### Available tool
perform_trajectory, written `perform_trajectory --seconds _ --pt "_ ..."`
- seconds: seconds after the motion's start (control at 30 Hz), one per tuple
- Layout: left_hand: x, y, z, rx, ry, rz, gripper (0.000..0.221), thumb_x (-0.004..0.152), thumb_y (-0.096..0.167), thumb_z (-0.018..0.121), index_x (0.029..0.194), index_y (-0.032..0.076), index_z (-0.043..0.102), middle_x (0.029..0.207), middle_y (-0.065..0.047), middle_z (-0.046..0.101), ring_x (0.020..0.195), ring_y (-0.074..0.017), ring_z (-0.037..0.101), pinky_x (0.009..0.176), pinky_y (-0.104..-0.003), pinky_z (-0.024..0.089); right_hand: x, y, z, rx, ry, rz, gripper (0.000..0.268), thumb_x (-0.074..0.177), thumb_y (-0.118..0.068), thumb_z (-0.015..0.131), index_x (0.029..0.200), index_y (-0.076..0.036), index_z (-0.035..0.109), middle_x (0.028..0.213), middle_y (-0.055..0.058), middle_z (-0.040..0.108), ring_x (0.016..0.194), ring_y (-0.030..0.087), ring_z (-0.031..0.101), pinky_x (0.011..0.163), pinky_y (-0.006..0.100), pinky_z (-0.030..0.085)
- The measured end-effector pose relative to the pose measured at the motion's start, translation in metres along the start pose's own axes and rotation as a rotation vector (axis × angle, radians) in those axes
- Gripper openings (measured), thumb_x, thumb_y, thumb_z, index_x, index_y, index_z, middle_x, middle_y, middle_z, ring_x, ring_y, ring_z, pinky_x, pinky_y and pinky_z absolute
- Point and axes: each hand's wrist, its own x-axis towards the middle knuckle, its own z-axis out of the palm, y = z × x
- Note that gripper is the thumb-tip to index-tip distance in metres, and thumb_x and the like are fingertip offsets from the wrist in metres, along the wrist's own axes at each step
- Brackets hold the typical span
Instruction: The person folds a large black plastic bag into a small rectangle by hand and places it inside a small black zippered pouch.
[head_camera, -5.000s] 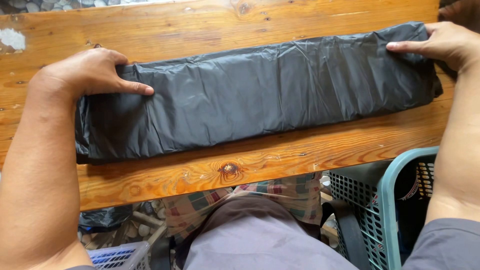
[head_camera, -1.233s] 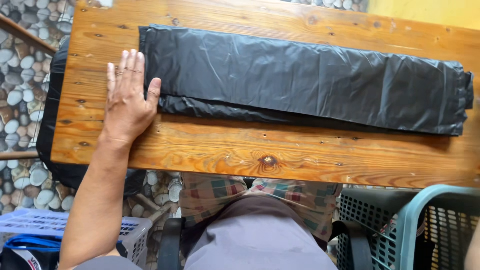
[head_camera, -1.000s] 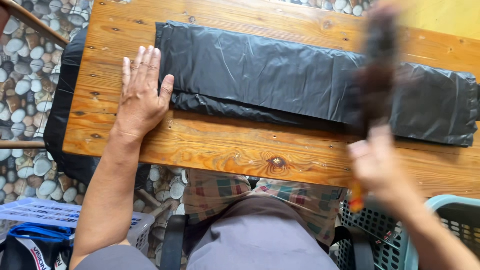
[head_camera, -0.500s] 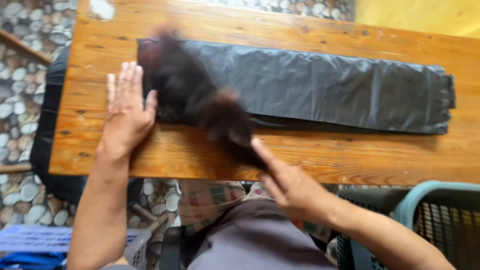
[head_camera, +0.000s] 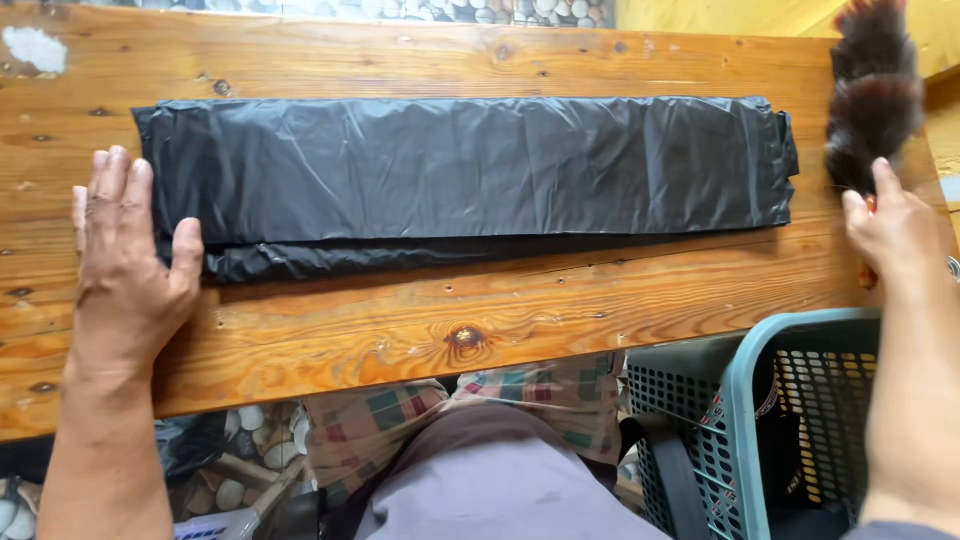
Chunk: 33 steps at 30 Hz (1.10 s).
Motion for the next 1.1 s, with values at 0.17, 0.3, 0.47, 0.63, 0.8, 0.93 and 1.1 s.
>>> perform_trajectory --seconds 0.17,0.3,0.47,0.63,0.8,0.93,1.1 --pt "0.018 0.029 -0.013 -0.158 -0.077 0.280 0.085 0.095 0.027 0.073 0.164 0.001 0.031 0.172 -0.023 0.023 0.162 -0.0431 0.019 0.133 -0.060 0.011 0.031 0.015 0.034 0.064 0.057 0.044 0.060 0.109 -0.039 0.039 0.167 -0.021 0.041 0.131 0.042 0.059 0.114 0.063 0.059 0.093 0.067 0.042" --pt "0.024 0.048 -0.013 -0.016 -0.176 0.328 0.076 0.084 0.035 0.076 0.146 -0.003 0.056 0.159 -0.028 0.049 0.153 -0.0439 0.043 0.129 -0.061 0.030 0.017 -0.009 0.022 0.001 0.387 -0.189 0.064 0.104 -0.031 0.059 0.161 -0.003 0.053 0.125 0.037 0.051 0.114 0.055 0.051 0.095 0.067 0.036" --pt "0.032 0.054 -0.016 0.073 -0.173 0.369 0.058 0.088 0.030 0.074 0.137 0.000 0.065 0.153 -0.022 0.059 0.147 -0.0388 0.054 0.127 -0.053 0.039 -0.052 -0.106 -0.024 0.224 0.505 -0.687 0.063 0.095 -0.029 0.062 0.152 0.000 0.059 0.147 0.023 0.056 0.136 0.042 0.050 0.104 0.056 0.038" --pt "0.036 0.055 -0.015 0.178 -0.102 0.522 0.036 0.093 0.020 0.071 0.125 0.004 0.071 0.140 -0.017 0.069 0.134 -0.0330 0.065 0.120 -0.046 0.049 -0.095 -0.178 -0.030 0.270 0.359 -1.118 0.081 0.086 -0.050 0.066 0.156 -0.014 0.045 0.160 0.019 0.043 0.152 0.038 0.039 0.126 0.056 0.023" --pt "0.035 0.049 -0.014 0.197 -0.057 0.561 0.026 0.099 0.013 0.070 0.123 0.003 0.072 0.135 -0.014 0.071 0.130 -0.0318 0.068 0.115 -0.045 0.052 -0.108 -0.214 -0.042 0.282 0.408 -1.142 0.079 0.087 -0.043 0.069 0.155 -0.010 0.047 0.156 0.021 0.046 0.148 0.037 0.044 0.126 0.053 0.026" --pt "0.037 0.052 -0.018 0.168 -0.043 0.545 0.020 0.100 0.009 0.071 0.118 0.002 0.073 0.131 -0.015 0.074 0.126 -0.0312 0.070 0.112 -0.044 0.054 -0.121 -0.241 -0.047 0.287 0.396 -1.184 0.077 0.089 -0.048 0.066 0.154 -0.010 0.047 0.157 0.022 0.045 0.150 0.040 0.040 0.126 0.053 0.026" --pt "0.035 0.044 -0.003 0.134 0.105 0.506 0.024 0.096 0.015 0.071 0.118 0.007 0.073 0.124 -0.009 0.075 0.119 -0.0283 0.072 0.108 -0.040 0.054 -0.133 -0.273 -0.046 0.375 0.507 -1.147 0.084 0.080 -0.047 0.075 0.154 -0.014 0.053 0.152 0.019 0.051 0.146 0.038 0.045 0.124 0.052 0.030"
